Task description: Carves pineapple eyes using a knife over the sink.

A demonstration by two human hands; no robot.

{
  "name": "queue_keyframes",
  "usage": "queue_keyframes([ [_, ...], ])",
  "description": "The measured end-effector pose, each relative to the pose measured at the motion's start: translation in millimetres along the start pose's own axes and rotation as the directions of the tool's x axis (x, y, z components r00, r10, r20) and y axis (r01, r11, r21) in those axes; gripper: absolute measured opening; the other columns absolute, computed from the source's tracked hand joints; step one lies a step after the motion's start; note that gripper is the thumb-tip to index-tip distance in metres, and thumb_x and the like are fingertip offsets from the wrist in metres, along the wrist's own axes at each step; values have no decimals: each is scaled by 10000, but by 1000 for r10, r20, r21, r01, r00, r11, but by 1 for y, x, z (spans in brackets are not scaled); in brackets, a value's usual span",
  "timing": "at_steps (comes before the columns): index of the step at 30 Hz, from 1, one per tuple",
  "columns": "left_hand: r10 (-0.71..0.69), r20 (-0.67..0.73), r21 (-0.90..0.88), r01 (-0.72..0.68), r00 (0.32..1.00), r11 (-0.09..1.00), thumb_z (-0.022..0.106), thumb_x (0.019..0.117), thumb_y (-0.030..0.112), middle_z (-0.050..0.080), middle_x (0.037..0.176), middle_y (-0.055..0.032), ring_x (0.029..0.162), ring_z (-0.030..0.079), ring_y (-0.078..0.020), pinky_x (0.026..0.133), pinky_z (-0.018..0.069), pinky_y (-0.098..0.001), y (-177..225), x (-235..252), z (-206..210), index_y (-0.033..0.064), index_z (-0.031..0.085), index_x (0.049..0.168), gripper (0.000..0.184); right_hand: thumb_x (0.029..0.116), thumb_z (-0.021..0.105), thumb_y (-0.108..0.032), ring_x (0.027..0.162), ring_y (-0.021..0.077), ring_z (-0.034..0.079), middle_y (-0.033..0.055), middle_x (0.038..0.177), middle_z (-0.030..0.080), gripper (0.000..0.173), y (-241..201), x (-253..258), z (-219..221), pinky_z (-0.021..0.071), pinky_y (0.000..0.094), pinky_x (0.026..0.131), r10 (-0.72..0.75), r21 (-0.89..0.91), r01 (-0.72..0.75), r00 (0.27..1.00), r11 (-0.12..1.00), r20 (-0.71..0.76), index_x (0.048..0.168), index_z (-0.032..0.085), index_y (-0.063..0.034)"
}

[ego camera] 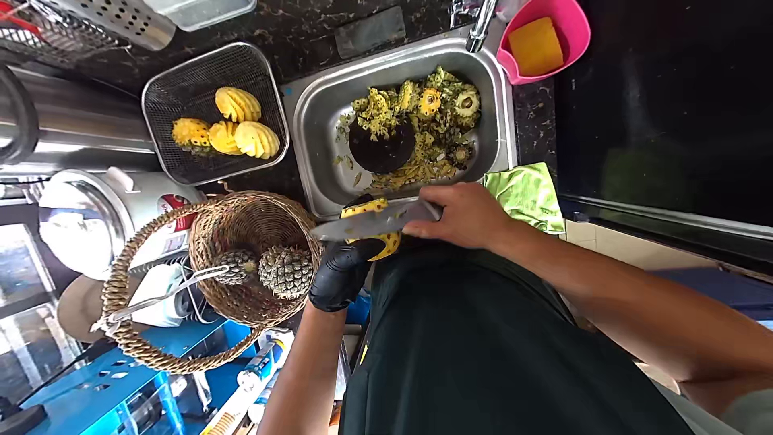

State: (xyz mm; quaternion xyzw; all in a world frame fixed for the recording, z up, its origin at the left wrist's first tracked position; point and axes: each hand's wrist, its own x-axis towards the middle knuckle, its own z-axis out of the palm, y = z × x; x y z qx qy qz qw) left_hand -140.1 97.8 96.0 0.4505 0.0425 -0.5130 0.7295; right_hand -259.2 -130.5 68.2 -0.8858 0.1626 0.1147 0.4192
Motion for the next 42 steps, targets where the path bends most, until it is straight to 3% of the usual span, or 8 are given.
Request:
queue_keyframes([
  [5,14,4,93,-14,1000,996,850,714,1,687,1149,-173,1030,701,-261,907,591,-450,8,0,-5,65,536,1326,691,845,464,-878,584,239,585,20,620,555,717,16,2,-7,454,511,518,179,64,-181,983,981,31,814,643,-185],
  [9,38,9,257,-39,999,966,829,689,-2,734,981,-108,914,717,-194,855,601,-380,10,4,5,39,713,1065,396,802,496,-898,553,166,571,-36,588,528,696,-12,-3,-5,455,446,500,35,58,-38,998,998,53,802,627,-215],
  [12,53,55,161,-61,997,985,847,730,45,693,1146,-150,1045,696,-253,928,583,-461,10,-1,-3,83,548,1315,658,843,483,-874,610,245,611,25,649,587,708,14,6,-1,487,532,531,150,75,-155,986,985,68,852,668,-191],
  [18,-8,87,-13,10,996,1000,805,781,84,674,1218,-160,1097,682,-269,973,558,-483,5,-3,-17,127,552,1370,643,879,511,-819,572,221,571,16,626,554,659,10,-9,-8,475,506,519,222,199,-226,974,953,43,822,660,-179],
  [23,89,-226,-46,-102,970,994,737,768,-2,737,921,-113,869,716,-194,832,602,-384,-15,-7,21,35,691,974,214,776,490,-927,528,130,557,-59,552,506,717,-32,-22,0,442,414,487,-37,67,41,997,997,-66,785,630,-224],
  [33,25,-203,-55,-37,979,998,775,686,-18,727,931,-138,878,716,-212,843,599,-395,-19,-1,26,16,678,965,297,763,480,-936,533,152,570,-45,555,514,740,-21,-14,9,432,420,495,-23,-64,19,998,998,-65,797,619,-210],
  [38,20,-81,15,-18,996,1000,835,755,59,690,1129,-198,1015,702,-285,916,585,-483,-9,-2,2,32,574,1279,586,820,504,-879,590,267,616,37,628,584,703,27,4,9,479,547,517,132,-8,-132,991,991,-30,859,655,-194],
  [42,13,-139,10,-12,990,1000,837,727,38,685,1125,-195,1001,704,-286,897,592,-485,-4,-3,0,46,544,1302,646,878,462,-851,598,290,589,65,641,570,723,45,1,1,455,560,530,309,55,-311,950,949,35,829,654,-156],
])
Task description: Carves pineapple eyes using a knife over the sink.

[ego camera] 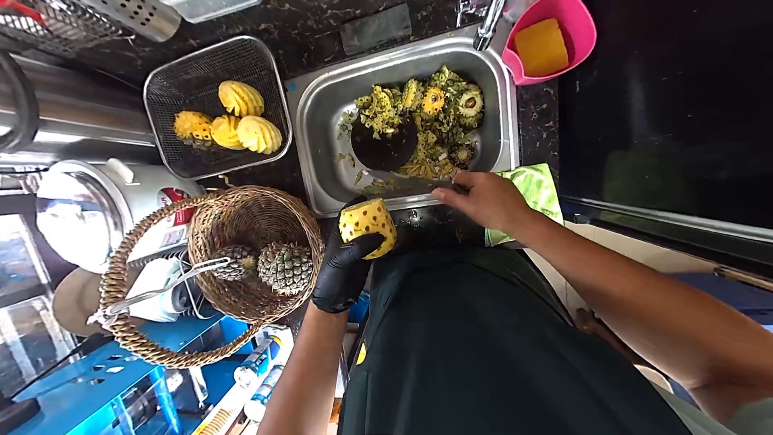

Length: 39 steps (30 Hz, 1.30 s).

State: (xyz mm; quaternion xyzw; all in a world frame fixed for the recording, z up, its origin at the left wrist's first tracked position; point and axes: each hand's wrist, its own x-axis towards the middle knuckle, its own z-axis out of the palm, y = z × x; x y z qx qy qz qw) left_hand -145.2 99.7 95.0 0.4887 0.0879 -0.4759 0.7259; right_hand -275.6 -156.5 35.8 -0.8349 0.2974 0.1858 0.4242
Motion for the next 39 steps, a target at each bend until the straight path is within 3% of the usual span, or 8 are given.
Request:
queue_keyframes([
  [7,-39,-144,-126,21,989,992,818,659,67,703,934,-194,839,713,-273,747,614,-436,-8,3,29,-6,622,1013,412,792,517,-901,599,149,593,-43,621,557,692,-64,-33,1,471,442,545,-278,28,277,959,960,45,838,648,-223],
  [10,-54,-43,-155,47,998,987,899,647,129,705,1002,-207,908,723,-302,816,616,-461,-8,1,14,9,641,1071,510,796,534,-874,557,202,593,-11,596,552,683,-38,-15,13,467,478,493,-315,-39,314,948,949,-47,831,641,-201],
  [15,-37,73,-142,47,997,989,858,759,156,699,1130,-201,1034,706,-294,941,579,-469,-2,-2,-17,31,630,1207,518,886,423,-860,657,308,623,85,692,607,757,14,5,10,481,586,566,34,30,-35,998,999,57,840,669,-146],
  [21,-16,123,-140,33,992,990,817,816,135,668,1207,-201,1107,675,-315,997,542,-515,-3,5,-9,66,583,1294,537,827,510,-873,607,222,613,11,641,584,701,-37,-26,-3,496,511,541,-116,54,114,993,992,33,839,667,-190],
  [26,6,10,-33,-6,1000,999,822,708,22,743,917,-120,880,723,-192,856,599,-376,-8,2,20,47,722,942,256,783,508,-907,542,144,562,-48,570,512,703,-63,-37,2,434,417,500,-303,-51,301,952,952,-50,798,619,-213],
  [30,12,121,-28,-9,993,1000,829,791,83,720,1069,-154,1002,705,-240,944,570,-444,-9,6,9,46,692,1129,367,781,484,-915,517,171,568,-33,551,509,726,-47,-26,8,438,432,472,-303,-146,288,948,946,-93,801,614,-201],
  [34,-16,45,12,16,999,1000,821,719,22,738,907,-121,860,727,-186,819,606,-352,-6,3,27,60,717,959,265,769,472,-930,523,157,565,-43,554,506,735,-56,-31,8,432,415,481,-324,-132,313,943,941,-75,805,614,-210],
  [39,26,50,-41,-24,998,999,830,757,47,689,1133,-187,1014,700,-273,910,585,-471,-7,9,2,59,581,1281,580,798,561,-868,625,258,633,30,658,612,690,-12,-3,7,495,544,553,-182,-73,179,982,981,-39,874,684,-192],
])
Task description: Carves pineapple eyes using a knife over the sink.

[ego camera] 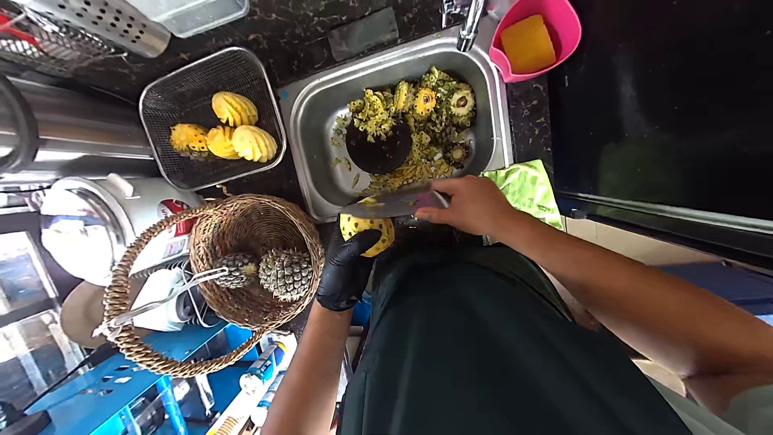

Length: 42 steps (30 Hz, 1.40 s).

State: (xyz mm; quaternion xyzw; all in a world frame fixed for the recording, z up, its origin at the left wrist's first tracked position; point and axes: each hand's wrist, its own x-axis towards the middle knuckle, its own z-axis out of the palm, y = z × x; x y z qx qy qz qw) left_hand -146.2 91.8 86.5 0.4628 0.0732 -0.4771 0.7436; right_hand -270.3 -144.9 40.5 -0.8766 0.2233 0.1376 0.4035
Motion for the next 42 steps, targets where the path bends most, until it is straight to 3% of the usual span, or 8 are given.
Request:
queue_keyframes([
  [5,-10,13,-67,11,1000,998,852,745,64,688,1141,-192,1023,701,-286,925,579,-486,5,-2,-8,72,589,1285,601,867,432,-876,613,301,608,74,648,585,757,26,-1,-4,460,557,532,246,7,-247,967,969,74,835,654,-153],
  [13,-10,92,83,3,996,997,826,771,60,739,991,-118,933,713,-195,902,583,-391,1,4,13,42,732,1023,269,779,504,-918,579,157,588,-41,599,544,713,-51,-23,-13,467,444,530,-52,75,48,997,996,53,828,638,-219],
  [18,-19,72,85,13,997,996,841,784,67,721,1081,-166,1009,707,-247,941,575,-439,-5,3,6,27,683,1153,404,766,479,-931,549,185,597,-22,573,542,749,-35,-17,-2,458,451,495,-98,-70,95,995,993,-31,831,642,-203],
  [22,-53,-157,67,64,986,996,739,731,-85,742,926,-120,885,727,-195,864,605,-380,-1,-7,39,32,678,975,277,774,465,-933,536,174,577,-28,556,517,757,-47,-22,-3,429,431,494,-132,-65,129,991,989,-35,797,622,-192],
  [25,-52,-27,96,54,998,994,850,732,26,727,985,-160,902,724,-226,844,610,-400,0,0,22,24,695,1093,394,765,495,-916,510,199,570,-13,550,511,731,-30,-10,5,430,454,453,-161,-57,156,982,986,-101,796,611,-196],
  [29,-46,-42,80,50,998,996,852,726,49,679,1150,-203,1008,704,-288,889,599,-466,8,-1,1,93,516,1368,727,879,465,-849,648,335,641,98,686,623,740,28,6,2,491,613,551,193,28,-194,981,981,25,888,685,-143],
  [37,-43,54,19,42,998,999,828,767,74,720,1043,-147,970,705,-231,904,581,-425,0,5,7,40,690,1085,348,783,516,-908,596,188,609,-18,618,569,722,-43,-24,-11,489,483,539,-19,107,14,999,994,47,835,656,-202],
  [42,-89,-270,57,108,959,993,757,670,-44,717,906,-124,865,716,-198,837,609,-378,7,-8,65,27,629,961,326,774,520,-895,524,183,579,-23,554,523,714,-39,-19,-2,437,444,474,-148,-53,144,985,988,-89,813,631,-191],
])
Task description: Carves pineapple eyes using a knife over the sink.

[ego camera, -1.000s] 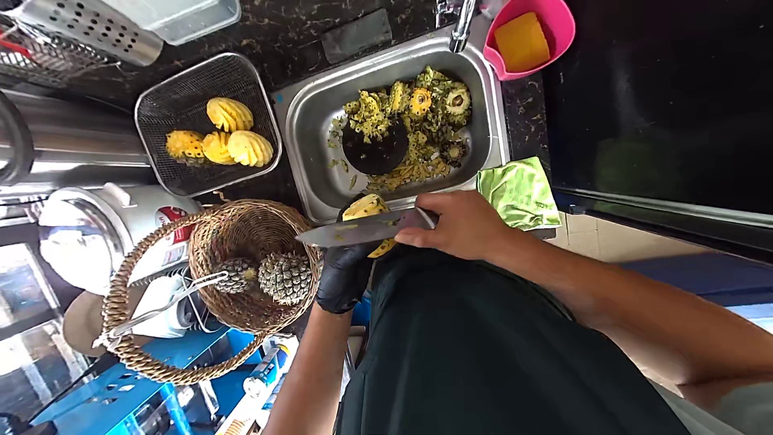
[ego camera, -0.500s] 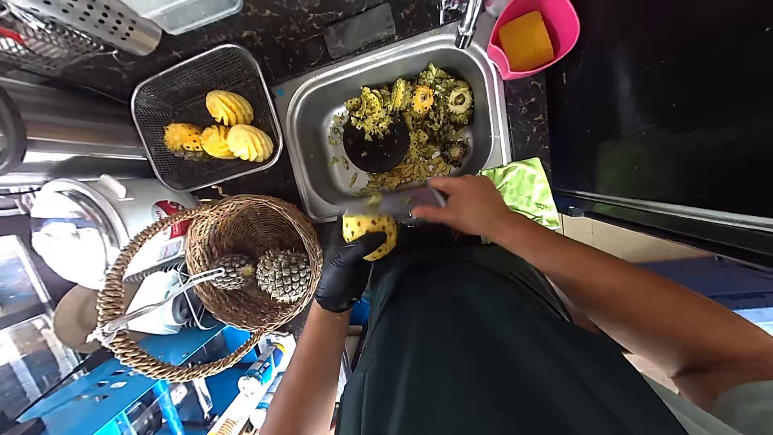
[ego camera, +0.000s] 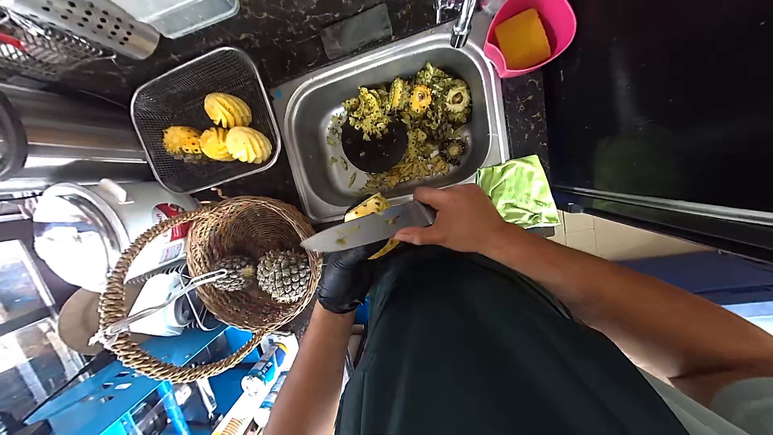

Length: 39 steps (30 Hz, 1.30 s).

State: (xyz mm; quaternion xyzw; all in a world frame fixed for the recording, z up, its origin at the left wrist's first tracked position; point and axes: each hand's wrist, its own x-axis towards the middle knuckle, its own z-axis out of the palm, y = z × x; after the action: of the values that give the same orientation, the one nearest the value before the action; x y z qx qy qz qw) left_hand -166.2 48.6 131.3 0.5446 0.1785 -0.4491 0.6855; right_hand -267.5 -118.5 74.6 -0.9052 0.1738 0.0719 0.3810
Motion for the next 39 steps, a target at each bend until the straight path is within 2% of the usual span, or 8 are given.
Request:
queue_keyframes([
  [8,0,162,-57,9,987,998,702,745,-14,717,985,-164,905,716,-248,832,605,-427,-16,14,-45,4,650,1058,318,748,493,-930,533,198,584,-14,561,525,748,6,6,5,442,457,478,-21,-2,21,1000,1000,0,814,623,-197],
  [14,3,296,-30,6,955,1000,845,722,52,708,1094,-175,1002,716,-259,907,596,-454,-4,17,-75,25,592,1225,564,866,468,-862,631,316,616,82,670,604,736,75,12,3,468,587,548,383,62,-396,910,916,156,856,676,-157],
  [18,35,349,2,-38,936,999,817,773,69,700,1135,-167,1037,705,-258,932,584,-454,-6,25,-68,46,585,1250,530,819,561,-847,607,251,618,30,641,592,688,19,-3,-11,501,545,540,211,184,-234,968,955,132,844,678,-169],
  [22,66,293,79,-92,954,993,798,719,-19,749,920,-107,868,724,-176,851,601,-354,-4,18,-41,40,733,958,254,780,530,-901,566,146,584,-47,589,540,695,-18,-3,-13,464,435,516,33,151,-48,995,987,99,829,650,-217],
  [25,86,343,99,-127,935,987,817,737,-6,727,1013,-132,948,713,-216,900,589,-417,-6,22,-51,30,699,1089,373,771,510,-905,519,185,576,-19,557,522,717,7,1,1,449,455,465,-12,53,13,1000,999,-7,808,630,-198],
  [29,119,323,116,-164,939,980,844,715,12,697,1135,-178,1017,709,-273,906,597,-470,0,22,-63,58,538,1333,691,873,498,-835,625,306,623,75,662,601,699,65,6,7,481,577,543,292,64,-300,950,952,111,882,668,-157],
  [37,92,363,102,-138,927,985,805,675,-31,737,979,-123,914,725,-210,868,602,-405,1,23,-55,32,704,1045,389,795,562,-870,594,164,589,-29,618,559,681,-5,-4,-13,478,455,545,82,191,-111,985,975,155,835,660,-197],
  [39,94,427,106,-152,900,983,832,695,1,744,1034,-104,957,726,-197,896,599,-399,3,20,-59,65,696,1128,458,808,549,-857,569,179,583,-19,604,544,674,3,2,-6,470,459,513,36,166,-55,993,985,110,832,643,-190],
])
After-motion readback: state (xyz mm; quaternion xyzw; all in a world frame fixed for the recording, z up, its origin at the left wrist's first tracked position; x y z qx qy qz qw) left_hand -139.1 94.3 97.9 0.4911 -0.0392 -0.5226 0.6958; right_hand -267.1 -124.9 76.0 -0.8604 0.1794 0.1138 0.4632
